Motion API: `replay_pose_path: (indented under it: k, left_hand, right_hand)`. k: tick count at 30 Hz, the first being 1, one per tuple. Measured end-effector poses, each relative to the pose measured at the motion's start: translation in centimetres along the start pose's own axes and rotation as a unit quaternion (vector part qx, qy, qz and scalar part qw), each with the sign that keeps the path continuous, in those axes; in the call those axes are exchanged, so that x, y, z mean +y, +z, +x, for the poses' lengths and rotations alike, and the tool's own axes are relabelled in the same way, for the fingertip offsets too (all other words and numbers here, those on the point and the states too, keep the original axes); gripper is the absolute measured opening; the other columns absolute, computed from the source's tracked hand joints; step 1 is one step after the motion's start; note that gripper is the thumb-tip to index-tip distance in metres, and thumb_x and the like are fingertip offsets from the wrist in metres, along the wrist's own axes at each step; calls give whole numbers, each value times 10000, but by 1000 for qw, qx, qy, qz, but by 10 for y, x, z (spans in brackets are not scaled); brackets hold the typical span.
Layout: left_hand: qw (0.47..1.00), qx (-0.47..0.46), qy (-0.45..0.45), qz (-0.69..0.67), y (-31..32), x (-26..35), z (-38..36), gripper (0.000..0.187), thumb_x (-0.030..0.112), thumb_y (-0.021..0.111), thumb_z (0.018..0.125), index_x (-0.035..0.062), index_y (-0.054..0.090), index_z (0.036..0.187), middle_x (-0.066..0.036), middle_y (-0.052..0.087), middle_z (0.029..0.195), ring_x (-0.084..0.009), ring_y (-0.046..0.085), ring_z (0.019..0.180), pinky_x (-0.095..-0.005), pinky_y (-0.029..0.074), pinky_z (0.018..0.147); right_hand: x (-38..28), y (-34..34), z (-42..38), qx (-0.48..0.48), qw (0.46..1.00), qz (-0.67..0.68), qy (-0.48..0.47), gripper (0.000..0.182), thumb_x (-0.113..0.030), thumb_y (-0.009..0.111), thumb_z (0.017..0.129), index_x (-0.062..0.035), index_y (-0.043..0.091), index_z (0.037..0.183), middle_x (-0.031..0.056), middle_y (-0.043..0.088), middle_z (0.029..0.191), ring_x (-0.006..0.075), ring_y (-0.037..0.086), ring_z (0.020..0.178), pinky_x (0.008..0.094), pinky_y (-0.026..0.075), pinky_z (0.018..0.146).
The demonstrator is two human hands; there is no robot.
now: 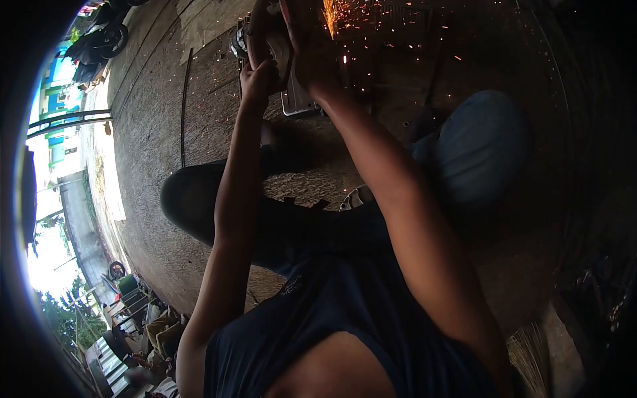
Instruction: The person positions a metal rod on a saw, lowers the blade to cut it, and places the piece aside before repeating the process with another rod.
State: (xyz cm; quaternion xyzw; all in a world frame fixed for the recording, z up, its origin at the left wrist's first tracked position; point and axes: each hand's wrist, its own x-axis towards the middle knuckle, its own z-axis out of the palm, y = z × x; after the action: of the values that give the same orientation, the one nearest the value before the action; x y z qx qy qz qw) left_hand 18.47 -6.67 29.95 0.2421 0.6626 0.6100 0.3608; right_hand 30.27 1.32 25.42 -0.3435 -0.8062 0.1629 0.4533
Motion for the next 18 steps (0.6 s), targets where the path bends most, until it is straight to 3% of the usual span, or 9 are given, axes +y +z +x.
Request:
replay_pose_path:
  k: [4,6,9,12,15,16,18]
  left_hand:
    - [1000,-1,9,5,-2,-10,-1,158,90,693,789,8,589,876,-40,597,673,-127,582,520,-290,465,462]
    - [1000,-1,25,8,-2,-25,-2,160,90,685,794,6,593,893,-33,593,674,-120,586,538,-281,462,481]
    - [1000,-27,-9,-12,-7,-36,-2,170,107,689,788,6,601,893,-36,602,678,-118,587,546,-281,467,493]
    - [1000,-20,17,16,-11,-39,8,166,104,688,788,-3,615,891,-39,610,674,-123,604,557,-285,471,493]
    - [999,-28,38,16,-9,-26,8,175,109,696,791,-14,627,895,-46,621,677,-130,621,560,-290,473,489]
    - [999,-30,29,30,-10,-20,10,182,107,698,791,-18,631,904,-46,621,679,-132,619,555,-291,473,484]
    - [998,-26,24,44,-10,-7,12,190,106,701,790,-22,634,913,-47,621,681,-134,618,551,-293,474,479]
  right_hand:
    - [3,1,-6,-16,1000,20,5,727,12,451,860,-112,281,1556,277,400,1473,472,535,1183,505,485,959]
    - [-1,-8,-16,-49,995,69,47,693,-10,442,898,-158,298,1560,288,361,1476,472,398,1330,523,397,1067]
    - [7,3,-38,-116,989,2,91,704,9,446,894,-185,309,1557,297,322,1490,488,402,1315,535,388,1089]
    - [-1,-8,-34,-115,986,57,103,739,32,476,863,-163,307,1555,297,302,1501,500,396,1308,529,392,1078]
    - [-16,-20,-25,-113,988,19,104,766,43,499,835,-132,301,1554,296,308,1502,509,383,1312,528,379,1081]
    - [-14,-20,-24,-114,988,19,104,766,43,499,835,-132,301,1554,296,308,1502,509,383,1312,528,379,1081]
    - [-10,-17,-15,-35,999,13,7,854,75,502,796,-109,212,1578,303,329,1505,495,436,1303,512,448,1031]
